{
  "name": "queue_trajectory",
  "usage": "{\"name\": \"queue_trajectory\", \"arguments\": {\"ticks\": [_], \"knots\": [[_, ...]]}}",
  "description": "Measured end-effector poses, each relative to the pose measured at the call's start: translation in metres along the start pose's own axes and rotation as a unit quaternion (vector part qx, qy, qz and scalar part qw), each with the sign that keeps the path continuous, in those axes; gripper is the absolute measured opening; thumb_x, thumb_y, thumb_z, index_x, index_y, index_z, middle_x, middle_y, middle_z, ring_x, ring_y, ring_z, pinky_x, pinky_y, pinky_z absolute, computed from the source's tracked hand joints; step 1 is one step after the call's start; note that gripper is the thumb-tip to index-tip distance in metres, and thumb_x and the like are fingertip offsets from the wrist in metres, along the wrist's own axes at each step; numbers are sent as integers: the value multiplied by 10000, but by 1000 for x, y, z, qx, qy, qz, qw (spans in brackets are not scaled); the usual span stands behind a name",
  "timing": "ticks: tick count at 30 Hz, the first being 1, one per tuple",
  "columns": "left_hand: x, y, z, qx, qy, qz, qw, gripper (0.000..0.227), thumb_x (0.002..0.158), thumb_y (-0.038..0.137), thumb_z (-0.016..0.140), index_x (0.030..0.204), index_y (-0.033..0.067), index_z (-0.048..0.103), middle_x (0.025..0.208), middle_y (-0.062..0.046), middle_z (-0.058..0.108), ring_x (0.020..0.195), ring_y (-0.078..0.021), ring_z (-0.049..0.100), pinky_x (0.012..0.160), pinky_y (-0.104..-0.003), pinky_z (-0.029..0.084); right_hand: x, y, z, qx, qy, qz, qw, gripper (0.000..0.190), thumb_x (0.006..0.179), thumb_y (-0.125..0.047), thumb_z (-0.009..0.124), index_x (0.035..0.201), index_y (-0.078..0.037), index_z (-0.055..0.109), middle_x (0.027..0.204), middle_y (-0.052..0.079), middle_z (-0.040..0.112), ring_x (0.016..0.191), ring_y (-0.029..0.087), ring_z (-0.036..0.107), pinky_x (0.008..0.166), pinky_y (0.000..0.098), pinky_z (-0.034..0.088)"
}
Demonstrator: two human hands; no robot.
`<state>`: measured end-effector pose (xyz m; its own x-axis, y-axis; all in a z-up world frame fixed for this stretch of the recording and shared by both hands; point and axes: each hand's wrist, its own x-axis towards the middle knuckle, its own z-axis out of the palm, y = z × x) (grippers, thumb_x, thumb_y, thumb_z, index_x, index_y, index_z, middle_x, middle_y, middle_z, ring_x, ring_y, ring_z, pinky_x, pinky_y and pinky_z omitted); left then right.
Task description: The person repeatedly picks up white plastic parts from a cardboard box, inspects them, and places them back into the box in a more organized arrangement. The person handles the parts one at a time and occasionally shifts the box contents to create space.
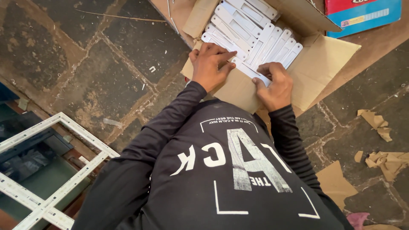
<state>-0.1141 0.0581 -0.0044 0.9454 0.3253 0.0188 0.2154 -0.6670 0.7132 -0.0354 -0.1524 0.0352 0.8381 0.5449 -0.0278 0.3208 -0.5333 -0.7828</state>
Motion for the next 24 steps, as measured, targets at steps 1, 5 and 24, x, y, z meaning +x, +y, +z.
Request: {"name": "queue_trajectory", "arguments": {"ticks": [1,5,24], "knots": [[0,-1,0,-2,-4,0,1000,294,842,307,818,1130,250,815,1080,75,719,1178,-199,519,1006,-518,248,1,0,0,1,-3,5,1000,309,805,30,802,1083,22,667,1077,161,712,993,270,741,897,343,605],[-1,-3,0,-5,-1,5,1000,326,820,305,826,1140,245,808,1113,65,716,1184,-203,519,1006,-507,245,4,1,0,19,-13,9,1000,450,803,27,794,1231,16,653,1122,165,726,992,256,743,886,342,600],[145,-47,-32,92,201,83,972,324,851,120,735,1174,100,714,1215,-168,662,889,-387,697,745,-476,566,-5,-57,-68,111,145,-20,983,428,994,71,745,1405,44,627,1179,174,737,1014,173,738,883,284,607]]}}
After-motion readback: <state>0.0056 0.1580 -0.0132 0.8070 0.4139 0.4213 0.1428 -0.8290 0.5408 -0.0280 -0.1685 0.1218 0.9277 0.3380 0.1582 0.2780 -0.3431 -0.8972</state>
